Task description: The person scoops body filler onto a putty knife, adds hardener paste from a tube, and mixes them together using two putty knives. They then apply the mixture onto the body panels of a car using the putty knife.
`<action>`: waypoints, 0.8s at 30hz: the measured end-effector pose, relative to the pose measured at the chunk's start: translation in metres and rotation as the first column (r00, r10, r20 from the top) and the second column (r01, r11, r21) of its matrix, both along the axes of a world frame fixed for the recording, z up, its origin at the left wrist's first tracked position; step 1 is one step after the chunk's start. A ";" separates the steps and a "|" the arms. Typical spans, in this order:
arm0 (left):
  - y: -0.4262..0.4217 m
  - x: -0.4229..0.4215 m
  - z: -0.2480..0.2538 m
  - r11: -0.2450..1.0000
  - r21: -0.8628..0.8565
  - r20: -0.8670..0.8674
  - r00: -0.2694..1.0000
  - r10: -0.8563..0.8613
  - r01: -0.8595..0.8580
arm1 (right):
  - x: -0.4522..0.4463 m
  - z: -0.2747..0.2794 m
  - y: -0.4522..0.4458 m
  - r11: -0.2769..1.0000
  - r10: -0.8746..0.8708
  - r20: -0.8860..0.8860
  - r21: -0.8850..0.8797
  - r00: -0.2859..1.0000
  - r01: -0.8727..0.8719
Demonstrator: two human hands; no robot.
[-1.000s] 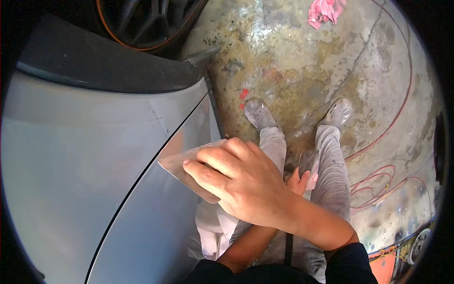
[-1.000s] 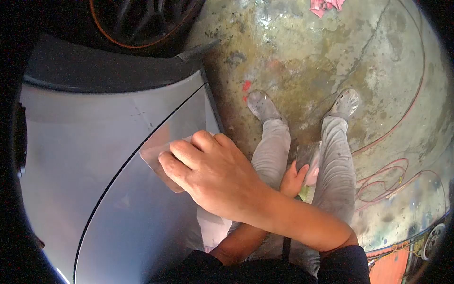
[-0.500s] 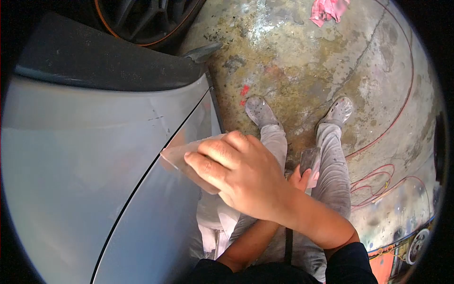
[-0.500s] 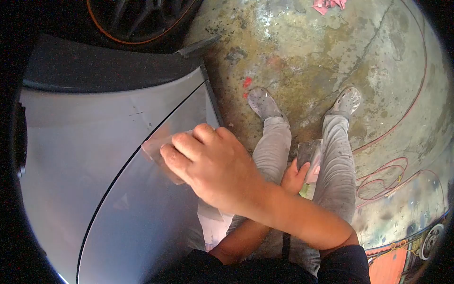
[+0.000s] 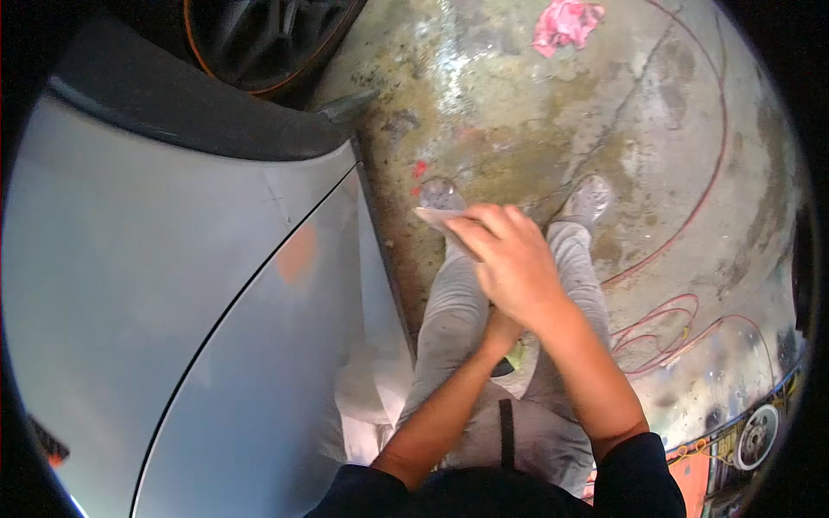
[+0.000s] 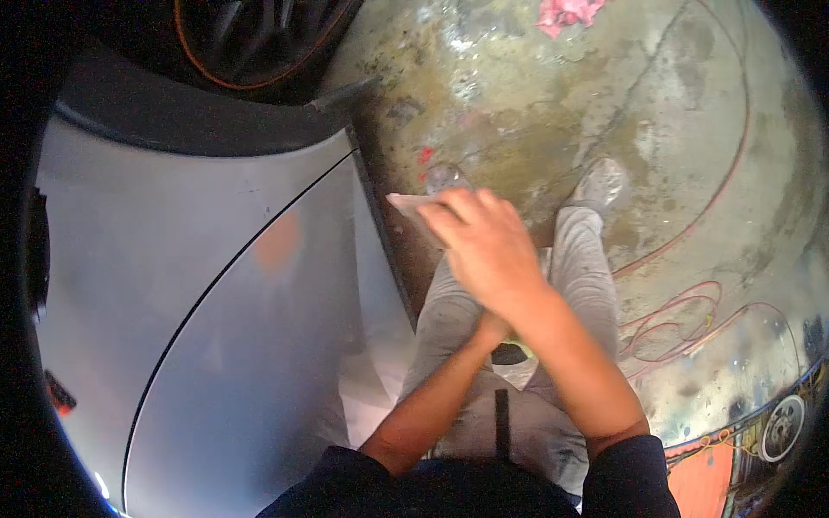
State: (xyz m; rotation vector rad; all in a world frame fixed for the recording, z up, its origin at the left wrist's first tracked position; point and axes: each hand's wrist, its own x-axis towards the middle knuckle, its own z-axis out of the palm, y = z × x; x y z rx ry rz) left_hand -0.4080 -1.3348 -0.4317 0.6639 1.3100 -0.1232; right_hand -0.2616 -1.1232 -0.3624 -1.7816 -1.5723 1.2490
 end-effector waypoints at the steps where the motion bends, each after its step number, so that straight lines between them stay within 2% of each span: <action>1: 0.012 0.007 0.004 0.995 -0.030 -0.096 0.991 -0.096 0.094 | 0.025 0.013 -0.011 0.999 -0.003 0.021 -0.046 1.000 0.004; 2: 0.023 0.013 0.011 0.981 -0.064 -0.185 0.964 -0.191 0.182 | 0.051 0.029 -0.021 0.996 -0.006 0.045 -0.089 0.999 0.010; 4: 0.043 0.019 0.036 0.993 -0.049 -0.136 0.984 -0.117 0.111 | 0.107 0.062 -0.046 0.994 0.022 0.081 -0.113 0.996 -0.012; 7: 0.085 0.041 0.099 0.999 -0.022 -0.093 0.995 0.038 -0.040 | 0.179 0.133 -0.080 0.873 -0.205 -0.011 -0.454 0.979 0.177; 8: 0.099 0.051 0.122 0.995 -0.014 -0.079 0.992 0.098 -0.100 | 0.196 0.159 -0.084 0.808 -0.343 -0.097 -0.537 0.934 0.241; 9: 0.103 0.058 0.140 0.952 -0.094 0.003 0.956 0.294 -0.293 | 0.213 0.187 -0.089 0.733 -0.478 -0.170 -0.617 0.862 0.285; 10: 0.111 0.070 0.166 0.916 -0.142 0.102 0.915 0.391 -0.376 | 0.228 0.216 -0.095 0.648 -0.607 -0.226 -0.696 0.762 0.310; 11: 0.118 0.083 0.195 0.873 -0.200 0.194 0.855 0.481 -0.445 | 0.240 0.243 -0.099 0.662 -0.637 -0.292 -0.681 0.714 0.312; 14: 0.143 0.132 0.308 0.797 -0.390 0.317 0.745 0.587 -0.461 | 0.263 0.315 -0.105 0.716 -0.673 -0.480 -0.614 0.563 0.333; 17: 0.140 0.168 0.394 0.793 -0.411 0.460 0.649 0.606 -0.449 | 0.278 0.377 -0.106 0.767 -0.631 -0.566 -0.559 0.530 0.316; 21: 0.126 0.199 0.475 0.798 -0.380 0.523 0.602 0.603 -0.468 | 0.308 0.438 -0.123 0.843 -0.509 -0.593 -0.489 0.624 0.223; 24: 0.125 0.198 0.508 0.791 -0.380 0.548 0.571 0.611 -0.480 | 0.321 0.467 -0.131 0.874 -0.432 -0.523 -0.443 0.735 0.199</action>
